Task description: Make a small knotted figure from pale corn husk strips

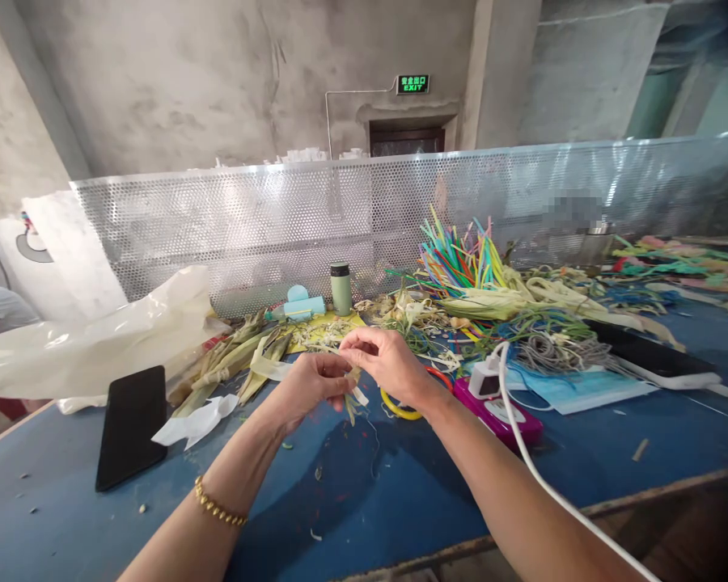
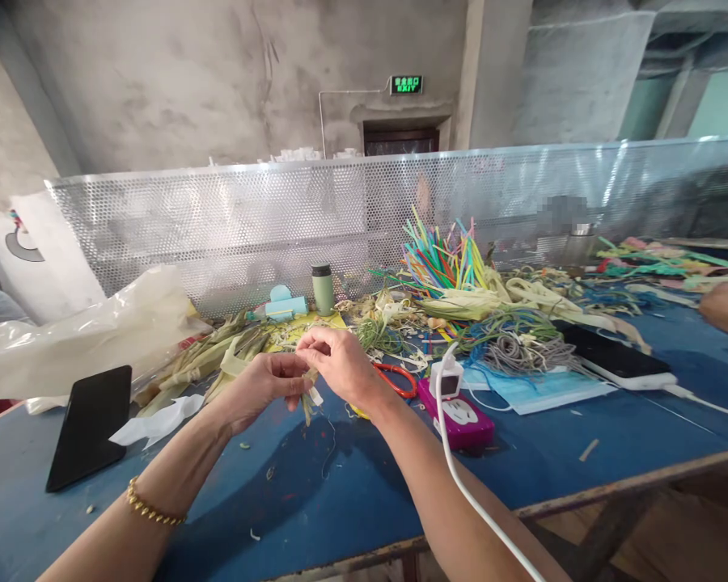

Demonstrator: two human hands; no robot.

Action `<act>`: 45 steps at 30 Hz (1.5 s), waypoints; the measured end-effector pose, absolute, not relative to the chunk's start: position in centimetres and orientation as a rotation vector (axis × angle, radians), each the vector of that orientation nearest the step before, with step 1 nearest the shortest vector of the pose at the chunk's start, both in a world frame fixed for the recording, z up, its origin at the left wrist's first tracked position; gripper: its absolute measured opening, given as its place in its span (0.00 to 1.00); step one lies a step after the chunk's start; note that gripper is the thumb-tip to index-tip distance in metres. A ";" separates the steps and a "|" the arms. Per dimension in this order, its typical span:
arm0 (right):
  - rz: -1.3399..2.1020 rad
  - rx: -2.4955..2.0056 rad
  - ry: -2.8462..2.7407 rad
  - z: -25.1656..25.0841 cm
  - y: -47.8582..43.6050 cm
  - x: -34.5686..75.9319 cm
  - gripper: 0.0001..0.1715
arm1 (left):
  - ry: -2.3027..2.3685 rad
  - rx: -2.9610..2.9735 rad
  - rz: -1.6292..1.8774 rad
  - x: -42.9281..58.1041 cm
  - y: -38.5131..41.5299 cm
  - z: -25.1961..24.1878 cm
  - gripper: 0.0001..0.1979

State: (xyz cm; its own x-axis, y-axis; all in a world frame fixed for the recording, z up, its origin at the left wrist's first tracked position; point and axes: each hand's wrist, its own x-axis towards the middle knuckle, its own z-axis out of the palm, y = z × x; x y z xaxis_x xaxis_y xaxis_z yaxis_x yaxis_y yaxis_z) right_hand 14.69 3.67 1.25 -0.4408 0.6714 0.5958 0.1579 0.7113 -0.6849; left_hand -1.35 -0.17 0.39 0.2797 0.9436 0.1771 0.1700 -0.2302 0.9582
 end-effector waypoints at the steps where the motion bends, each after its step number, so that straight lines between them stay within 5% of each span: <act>1: 0.695 -0.632 -1.983 1.3 3.7 14.8 0.05 | 1.025 1.606 1.070 -1.4 -0.1 0.3 0.10; 23: 0.617 -0.640 -2.019 1.6 3.6 14.8 0.05 | 0.700 1.185 1.053 -1.0 -0.3 0.2 0.12; 36: 0.881 -0.816 -1.732 2.1 4.2 15.9 0.25 | 0.734 1.272 1.302 -0.6 -0.4 0.7 0.10; 45: 1.255 -0.822 -1.799 2.4 3.6 16.1 0.23 | 0.838 1.479 1.429 -0.6 0.2 0.5 0.11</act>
State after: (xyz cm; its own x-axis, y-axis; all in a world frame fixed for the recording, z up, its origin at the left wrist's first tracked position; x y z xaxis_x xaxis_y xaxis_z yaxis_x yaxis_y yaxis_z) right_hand 16.08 3.61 2.36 -0.4883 0.8415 0.2312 0.0738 0.3038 -0.9499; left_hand -0.59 0.15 0.47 0.1063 0.9157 0.3875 -0.1089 -0.3766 0.9200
